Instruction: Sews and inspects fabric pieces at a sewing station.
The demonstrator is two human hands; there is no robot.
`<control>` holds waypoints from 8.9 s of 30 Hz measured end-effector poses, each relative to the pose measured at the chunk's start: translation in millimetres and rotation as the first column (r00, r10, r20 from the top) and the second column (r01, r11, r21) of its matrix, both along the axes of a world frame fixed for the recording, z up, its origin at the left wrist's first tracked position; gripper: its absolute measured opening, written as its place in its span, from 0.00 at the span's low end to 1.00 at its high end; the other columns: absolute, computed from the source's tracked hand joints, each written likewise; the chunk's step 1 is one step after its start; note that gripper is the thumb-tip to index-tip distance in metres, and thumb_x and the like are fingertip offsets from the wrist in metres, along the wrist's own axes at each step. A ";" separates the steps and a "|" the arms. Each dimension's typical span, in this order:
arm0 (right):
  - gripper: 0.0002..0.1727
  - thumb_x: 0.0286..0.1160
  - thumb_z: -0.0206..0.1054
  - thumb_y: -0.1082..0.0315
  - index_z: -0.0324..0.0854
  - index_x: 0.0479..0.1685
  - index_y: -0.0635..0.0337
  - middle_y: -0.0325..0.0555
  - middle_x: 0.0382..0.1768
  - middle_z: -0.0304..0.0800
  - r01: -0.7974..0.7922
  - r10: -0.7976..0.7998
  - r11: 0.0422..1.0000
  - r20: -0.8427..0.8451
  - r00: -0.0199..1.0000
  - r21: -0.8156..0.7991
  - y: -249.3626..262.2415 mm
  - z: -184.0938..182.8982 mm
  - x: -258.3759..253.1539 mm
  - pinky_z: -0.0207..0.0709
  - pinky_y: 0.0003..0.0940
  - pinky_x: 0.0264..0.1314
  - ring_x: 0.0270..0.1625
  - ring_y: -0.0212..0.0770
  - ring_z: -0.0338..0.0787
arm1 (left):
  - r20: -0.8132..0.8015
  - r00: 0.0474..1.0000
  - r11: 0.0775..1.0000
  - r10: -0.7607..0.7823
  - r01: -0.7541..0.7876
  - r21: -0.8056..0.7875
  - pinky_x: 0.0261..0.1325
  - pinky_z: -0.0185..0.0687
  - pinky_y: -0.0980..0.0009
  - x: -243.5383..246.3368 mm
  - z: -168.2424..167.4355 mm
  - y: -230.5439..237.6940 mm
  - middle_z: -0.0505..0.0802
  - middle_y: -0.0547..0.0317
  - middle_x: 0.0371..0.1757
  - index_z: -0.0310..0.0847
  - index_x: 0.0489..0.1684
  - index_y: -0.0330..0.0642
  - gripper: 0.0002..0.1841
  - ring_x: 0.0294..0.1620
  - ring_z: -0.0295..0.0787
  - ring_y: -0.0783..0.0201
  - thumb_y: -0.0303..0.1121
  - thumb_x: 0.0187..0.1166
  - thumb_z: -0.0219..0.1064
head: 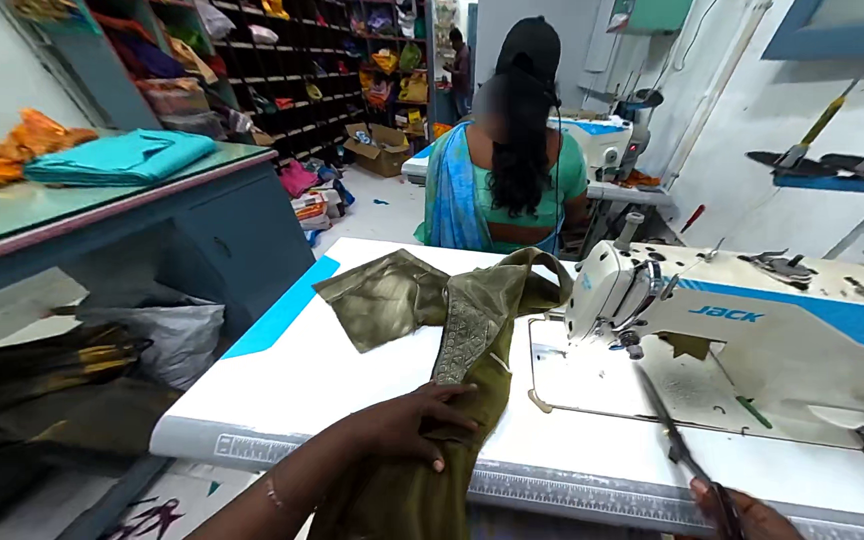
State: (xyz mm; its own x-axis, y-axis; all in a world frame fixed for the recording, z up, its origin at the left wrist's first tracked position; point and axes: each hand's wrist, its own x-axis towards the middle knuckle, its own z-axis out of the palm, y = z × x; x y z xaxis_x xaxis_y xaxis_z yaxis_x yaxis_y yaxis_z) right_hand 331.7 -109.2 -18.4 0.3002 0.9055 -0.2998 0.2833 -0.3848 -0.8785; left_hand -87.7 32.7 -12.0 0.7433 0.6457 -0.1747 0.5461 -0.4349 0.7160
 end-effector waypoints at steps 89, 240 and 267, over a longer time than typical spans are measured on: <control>0.51 0.58 0.73 0.89 0.60 0.84 0.41 0.38 0.76 0.79 -0.273 0.585 0.536 -0.119 0.802 0.799 138.3 152.9 -149.2 0.93 0.39 0.48 0.50 0.42 0.95 | 0.852 0.236 0.493 0.468 -0.870 -0.030 0.46 0.87 0.69 31.9 144.2 -7.0 0.91 0.52 0.55 0.71 0.81 0.41 0.23 0.40 0.90 0.67 0.23 0.86 0.60; 0.05 0.72 0.77 0.56 0.96 0.38 0.42 0.28 0.46 0.95 0.175 0.502 0.311 -0.318 0.805 0.934 57.6 103.8 -166.8 0.87 0.18 0.49 0.47 0.22 0.92 | 0.956 0.273 0.549 0.106 -0.818 0.173 0.46 0.89 0.83 19.6 96.7 -102.1 0.96 0.81 0.42 0.94 0.44 0.62 0.07 0.40 0.92 0.82 0.47 0.75 0.74; 0.03 0.71 0.76 0.70 0.95 0.35 0.52 0.35 0.35 0.97 0.294 0.292 0.519 -0.489 0.822 0.803 65.1 99.6 -174.4 0.86 0.17 0.39 0.35 0.23 0.93 | 0.953 0.018 0.625 0.303 -0.759 -0.185 0.46 0.91 0.79 29.3 87.6 -93.1 0.96 0.70 0.34 0.93 0.37 0.50 0.06 0.35 0.93 0.78 0.25 0.74 0.72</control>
State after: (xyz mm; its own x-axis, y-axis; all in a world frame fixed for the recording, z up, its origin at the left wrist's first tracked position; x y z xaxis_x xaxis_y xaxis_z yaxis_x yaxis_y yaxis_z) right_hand 157.4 -44.1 81.3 0.3663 0.7983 0.4780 -0.3090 0.5889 -0.7468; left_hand -58.5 -60.5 75.5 -0.3629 0.7545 0.5468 -0.1263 -0.6212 0.7734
